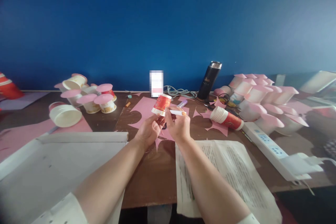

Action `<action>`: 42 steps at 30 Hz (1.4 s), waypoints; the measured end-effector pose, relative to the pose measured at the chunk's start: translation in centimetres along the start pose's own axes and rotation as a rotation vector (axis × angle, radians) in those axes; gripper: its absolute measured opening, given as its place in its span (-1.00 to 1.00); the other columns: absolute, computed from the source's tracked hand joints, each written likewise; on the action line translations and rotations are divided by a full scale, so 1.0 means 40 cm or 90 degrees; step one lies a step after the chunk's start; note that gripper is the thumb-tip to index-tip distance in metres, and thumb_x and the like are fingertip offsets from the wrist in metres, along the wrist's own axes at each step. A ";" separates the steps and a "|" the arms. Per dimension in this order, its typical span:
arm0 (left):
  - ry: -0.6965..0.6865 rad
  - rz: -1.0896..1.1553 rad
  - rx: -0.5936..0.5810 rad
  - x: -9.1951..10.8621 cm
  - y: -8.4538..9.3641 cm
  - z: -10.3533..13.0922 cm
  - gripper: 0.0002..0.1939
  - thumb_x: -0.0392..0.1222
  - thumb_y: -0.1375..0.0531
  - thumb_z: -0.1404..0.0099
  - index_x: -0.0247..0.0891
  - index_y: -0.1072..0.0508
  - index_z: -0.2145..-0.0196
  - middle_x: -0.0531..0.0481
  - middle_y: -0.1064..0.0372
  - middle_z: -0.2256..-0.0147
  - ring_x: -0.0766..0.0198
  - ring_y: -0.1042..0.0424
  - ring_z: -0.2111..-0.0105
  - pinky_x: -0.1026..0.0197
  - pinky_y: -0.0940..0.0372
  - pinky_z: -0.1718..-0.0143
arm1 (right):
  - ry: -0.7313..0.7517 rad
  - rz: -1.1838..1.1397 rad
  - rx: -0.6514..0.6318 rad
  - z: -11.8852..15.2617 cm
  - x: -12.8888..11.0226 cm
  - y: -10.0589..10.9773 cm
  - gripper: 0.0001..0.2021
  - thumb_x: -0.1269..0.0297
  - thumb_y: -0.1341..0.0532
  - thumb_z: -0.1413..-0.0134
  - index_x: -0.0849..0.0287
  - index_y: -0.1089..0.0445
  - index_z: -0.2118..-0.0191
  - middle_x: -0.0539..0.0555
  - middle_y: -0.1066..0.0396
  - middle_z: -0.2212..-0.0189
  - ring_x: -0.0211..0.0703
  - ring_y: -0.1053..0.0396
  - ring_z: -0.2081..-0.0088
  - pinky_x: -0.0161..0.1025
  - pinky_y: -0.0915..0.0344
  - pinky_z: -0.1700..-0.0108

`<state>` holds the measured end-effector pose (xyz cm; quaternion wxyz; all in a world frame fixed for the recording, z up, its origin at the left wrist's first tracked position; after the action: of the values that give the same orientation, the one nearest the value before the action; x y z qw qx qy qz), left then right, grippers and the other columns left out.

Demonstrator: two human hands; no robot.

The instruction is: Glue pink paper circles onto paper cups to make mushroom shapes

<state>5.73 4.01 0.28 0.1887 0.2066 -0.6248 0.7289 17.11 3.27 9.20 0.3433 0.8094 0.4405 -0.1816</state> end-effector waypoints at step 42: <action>-0.023 -0.027 -0.017 -0.003 0.000 -0.005 -0.87 -0.36 -0.32 -0.05 -0.35 -0.50 0.38 0.02 -0.42 0.34 0.43 -0.39 0.31 0.34 -0.25 0.10 | -0.015 -0.129 0.014 0.005 -0.006 -0.005 -0.85 0.23 -0.18 -0.11 0.16 -0.44 0.27 0.04 -0.45 0.38 -0.27 -0.37 0.46 -0.33 -0.32 0.44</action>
<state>5.80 4.19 0.19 0.1953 0.2302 -0.6334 0.7125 16.82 3.08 9.12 0.3190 0.7623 0.5142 -0.2298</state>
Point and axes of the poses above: each hand's wrist, its own z-axis away from the middle knuckle, its own y-axis out of the back of the hand, x = y × z, the point moved 8 cm from there along -z, towards the middle knuckle
